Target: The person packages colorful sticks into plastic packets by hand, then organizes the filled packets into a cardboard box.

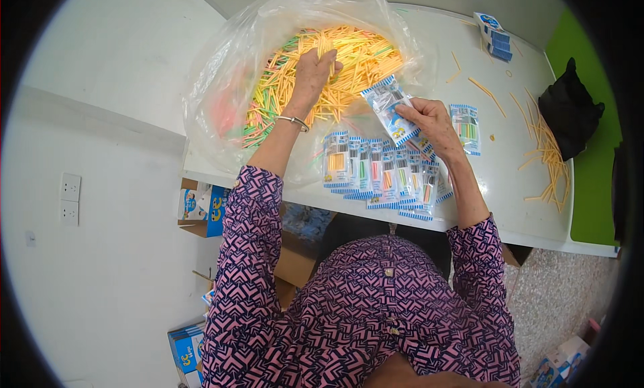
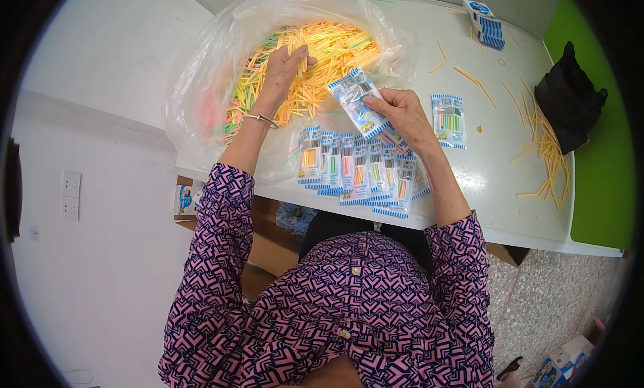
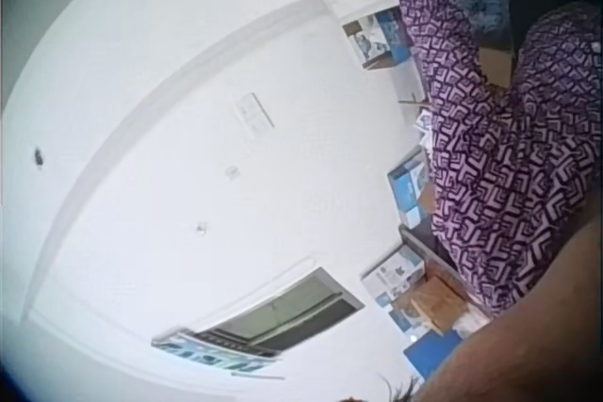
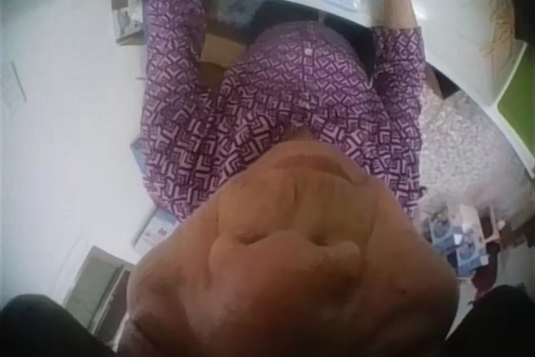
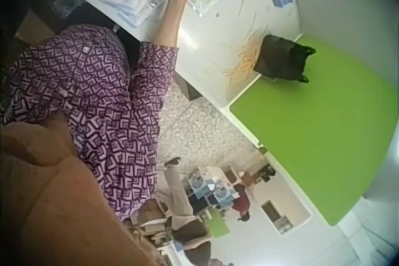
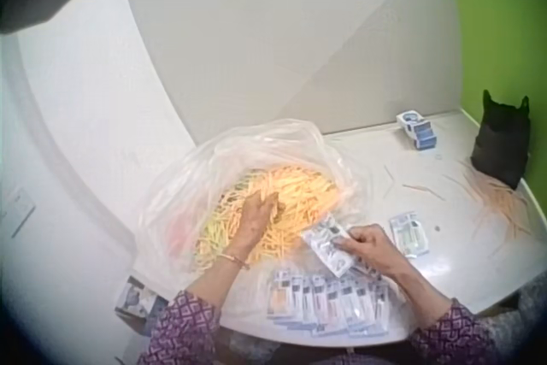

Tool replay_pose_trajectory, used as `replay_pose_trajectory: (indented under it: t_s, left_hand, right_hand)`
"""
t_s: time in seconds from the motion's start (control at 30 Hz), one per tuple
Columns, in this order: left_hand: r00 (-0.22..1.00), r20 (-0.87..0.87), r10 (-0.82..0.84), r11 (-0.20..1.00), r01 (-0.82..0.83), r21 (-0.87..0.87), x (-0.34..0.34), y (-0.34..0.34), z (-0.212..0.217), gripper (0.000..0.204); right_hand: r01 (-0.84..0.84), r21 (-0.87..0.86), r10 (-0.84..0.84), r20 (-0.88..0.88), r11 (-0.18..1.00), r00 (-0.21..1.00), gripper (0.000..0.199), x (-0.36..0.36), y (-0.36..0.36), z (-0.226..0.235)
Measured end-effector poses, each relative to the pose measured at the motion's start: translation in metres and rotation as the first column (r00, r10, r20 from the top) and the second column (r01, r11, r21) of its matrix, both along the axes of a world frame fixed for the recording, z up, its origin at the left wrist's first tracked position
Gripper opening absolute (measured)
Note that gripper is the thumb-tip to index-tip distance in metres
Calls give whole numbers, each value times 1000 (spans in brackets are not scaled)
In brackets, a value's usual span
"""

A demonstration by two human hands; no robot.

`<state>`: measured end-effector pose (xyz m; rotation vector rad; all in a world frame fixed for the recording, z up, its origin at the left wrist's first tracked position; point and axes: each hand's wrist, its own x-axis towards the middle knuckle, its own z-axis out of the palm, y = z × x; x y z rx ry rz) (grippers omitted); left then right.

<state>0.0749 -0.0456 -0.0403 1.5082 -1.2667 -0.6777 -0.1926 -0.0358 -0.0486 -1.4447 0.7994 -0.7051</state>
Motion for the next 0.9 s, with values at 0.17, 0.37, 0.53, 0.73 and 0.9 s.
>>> replay_pose_trajectory:
  t_s: [0.17,0.37,0.53,0.73,0.9]
  left_hand:
    - [999,-44,-1,1000,2,17,-4,1,5,29]
    - [951,-309,14,999,0,47,-10,1,16,26]
    - [660,-745,-102,993,107,-42,-41,15,34,26]
    - [783,-564,-262,964,241,-114,-76,35,51,32]
    - [784,-567,-254,964,254,-81,-87,49,53,31]
  right_hand:
    - [4,4,-4,3,1000,1000,24,-1,-1,-2]
    - [8,31,-8,17,999,1000,23,3,0,0]
    - [-38,98,34,47,994,998,23,0,1,3]
    - [-122,90,116,66,988,991,24,-5,0,0]
    - [-235,-14,235,-18,972,972,24,-10,1,3]
